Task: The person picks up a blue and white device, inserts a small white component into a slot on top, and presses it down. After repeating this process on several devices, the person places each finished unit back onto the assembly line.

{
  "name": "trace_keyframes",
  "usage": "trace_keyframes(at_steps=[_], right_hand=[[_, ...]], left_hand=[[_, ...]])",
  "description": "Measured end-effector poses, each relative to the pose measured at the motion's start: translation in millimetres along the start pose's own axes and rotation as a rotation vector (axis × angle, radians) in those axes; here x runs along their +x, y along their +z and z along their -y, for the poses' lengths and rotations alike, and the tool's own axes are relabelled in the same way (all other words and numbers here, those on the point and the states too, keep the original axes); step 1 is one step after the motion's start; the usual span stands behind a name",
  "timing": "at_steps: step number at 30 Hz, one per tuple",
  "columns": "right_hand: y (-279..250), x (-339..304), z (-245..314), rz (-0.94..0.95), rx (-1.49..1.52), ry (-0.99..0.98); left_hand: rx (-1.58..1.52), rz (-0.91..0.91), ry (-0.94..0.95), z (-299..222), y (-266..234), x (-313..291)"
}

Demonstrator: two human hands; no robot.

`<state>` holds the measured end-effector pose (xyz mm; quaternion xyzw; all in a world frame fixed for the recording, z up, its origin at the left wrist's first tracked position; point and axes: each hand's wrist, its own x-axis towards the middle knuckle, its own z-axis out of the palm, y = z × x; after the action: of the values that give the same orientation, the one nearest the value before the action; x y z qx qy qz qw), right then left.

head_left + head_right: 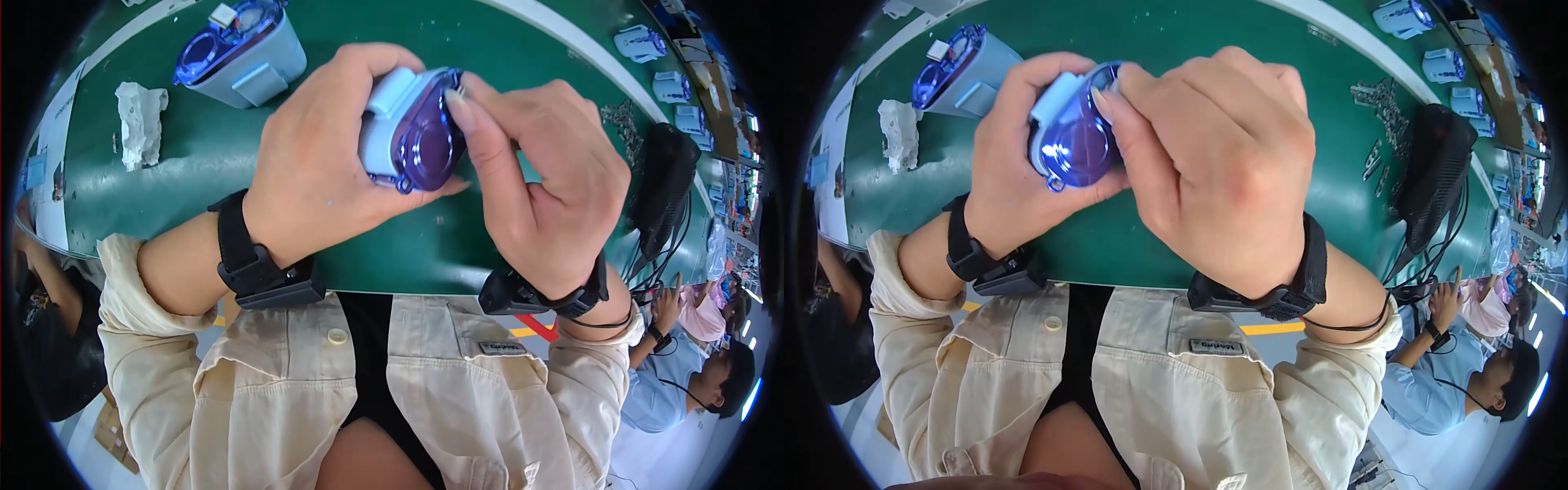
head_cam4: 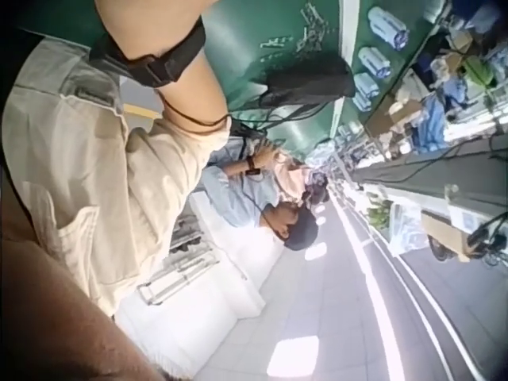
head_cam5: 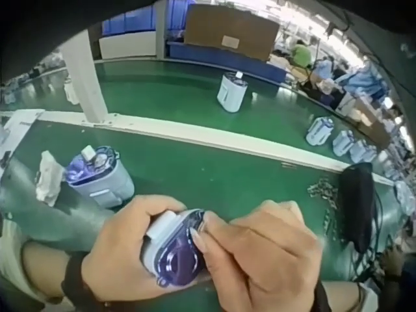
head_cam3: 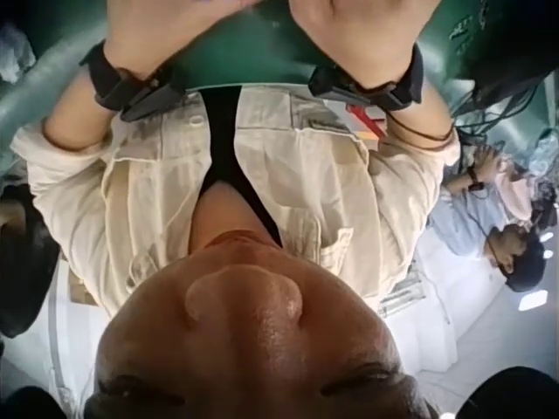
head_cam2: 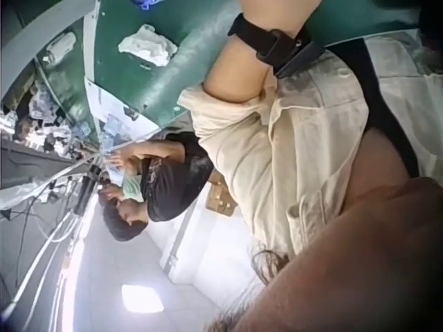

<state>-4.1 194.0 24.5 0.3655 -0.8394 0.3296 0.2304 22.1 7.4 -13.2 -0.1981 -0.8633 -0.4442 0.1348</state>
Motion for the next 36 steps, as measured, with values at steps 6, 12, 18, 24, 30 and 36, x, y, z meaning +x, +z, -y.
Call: trace_keyframes(at_steps=[6,12,18,24,30,36], right_hand=[[2.7,-8.5,4.8,0.018,-0.097,-0.053],[0.6,-6.6,11.1,0.16,-0.149,0.009],[-15.6,3.0,-15.1,0.178,0.638,0.363],[-7.0,2.4,-23.8,0.263,1.015,0.333],[-7.7,-0.1,-37.1,0.493,1.208,0.339],[-28.6,10.7,-33.8,0.365,0.789,0.065]], left_hand=[[0.009,0.012,-0.121,-6.2,-0.2,1.3],[0.01,-0.007,-0.067,1.5,-0.4,2.5],[-0.456,0.036,-0.132,2.3,2.1,-0.7],[-0.537,0.171,-0.04,-0.2,3.5,1.2],[-0.48,0.323,0.088,7.1,1.0,5.3],[-0.349,0.201,0.116,7.3,0.4,9.3]])
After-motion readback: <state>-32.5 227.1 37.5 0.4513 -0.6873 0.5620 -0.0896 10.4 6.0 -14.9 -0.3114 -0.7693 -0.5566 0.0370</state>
